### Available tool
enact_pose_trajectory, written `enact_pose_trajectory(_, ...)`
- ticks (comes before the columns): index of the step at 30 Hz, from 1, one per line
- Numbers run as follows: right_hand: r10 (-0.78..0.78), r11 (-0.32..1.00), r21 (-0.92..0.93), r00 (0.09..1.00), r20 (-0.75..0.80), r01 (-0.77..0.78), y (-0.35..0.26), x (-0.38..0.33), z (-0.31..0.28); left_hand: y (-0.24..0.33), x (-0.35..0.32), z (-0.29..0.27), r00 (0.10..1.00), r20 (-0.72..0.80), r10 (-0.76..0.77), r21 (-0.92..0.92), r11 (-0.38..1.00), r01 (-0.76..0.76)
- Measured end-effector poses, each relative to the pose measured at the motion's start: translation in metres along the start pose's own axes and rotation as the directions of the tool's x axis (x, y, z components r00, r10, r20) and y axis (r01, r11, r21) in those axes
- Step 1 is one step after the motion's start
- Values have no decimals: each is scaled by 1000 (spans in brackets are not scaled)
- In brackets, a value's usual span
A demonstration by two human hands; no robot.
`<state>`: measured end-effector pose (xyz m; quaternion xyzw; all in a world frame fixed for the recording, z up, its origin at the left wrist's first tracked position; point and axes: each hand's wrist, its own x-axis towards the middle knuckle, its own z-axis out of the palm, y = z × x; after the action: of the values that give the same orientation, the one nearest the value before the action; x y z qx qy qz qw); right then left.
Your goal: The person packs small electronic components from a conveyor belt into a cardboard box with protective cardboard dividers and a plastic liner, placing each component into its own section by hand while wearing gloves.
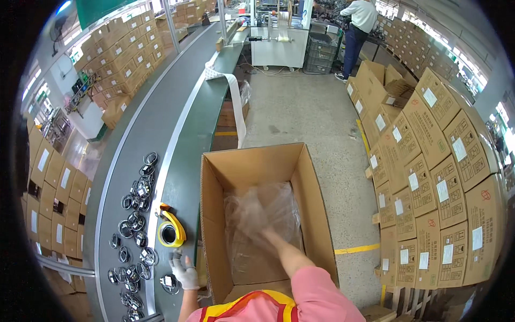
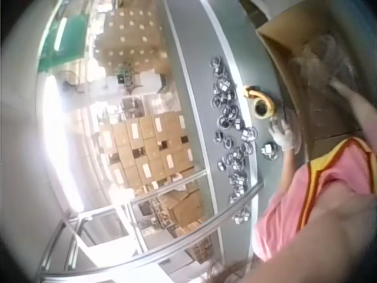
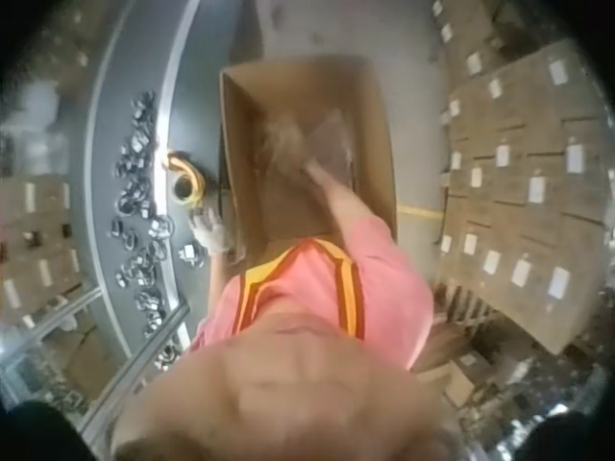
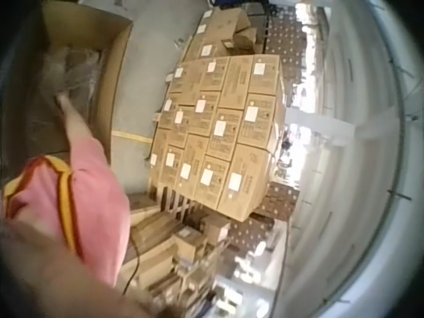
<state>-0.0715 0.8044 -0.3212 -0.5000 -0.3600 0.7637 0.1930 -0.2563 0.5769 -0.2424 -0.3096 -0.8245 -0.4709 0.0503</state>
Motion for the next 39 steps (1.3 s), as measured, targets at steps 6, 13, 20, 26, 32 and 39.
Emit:
enact_pose_trajectory(6, -170, 907, -343, 957, 236, 245, 16, 85, -80, 161, 54, 37, 916, 87, 391, -277, 893, -354)
enact_pose_trajectory(13, 109, 987, 74, 941, 321, -140, -28, 0, -32, 138, 45, 190, 862, 416, -290, 229, 951, 210)
enact_pose_trajectory(20, 49, 978, -209, 941, 334, 23, -47, -56, -12, 34, 2, 208, 87, 826, -557, 79, 268, 960)
enact_pose_trajectory(26, -13, 443, -603, 678, 735, 663, -137, -124, -42, 156, 28, 133, 669, 718, -194, -551, 429, 716)
enact_pose_trajectory(32, -574, 650, -374, 749, 330, 662, -144, -155, -16, 204, 35, 59, 699, 709, 92, -658, 443, 609)
enact_pose_trajectory(39, -88, 333, -621, 680, 728, 709, -101, -183, 4, 177, 27, 0, 883, 463, -71, -716, 557, 420)
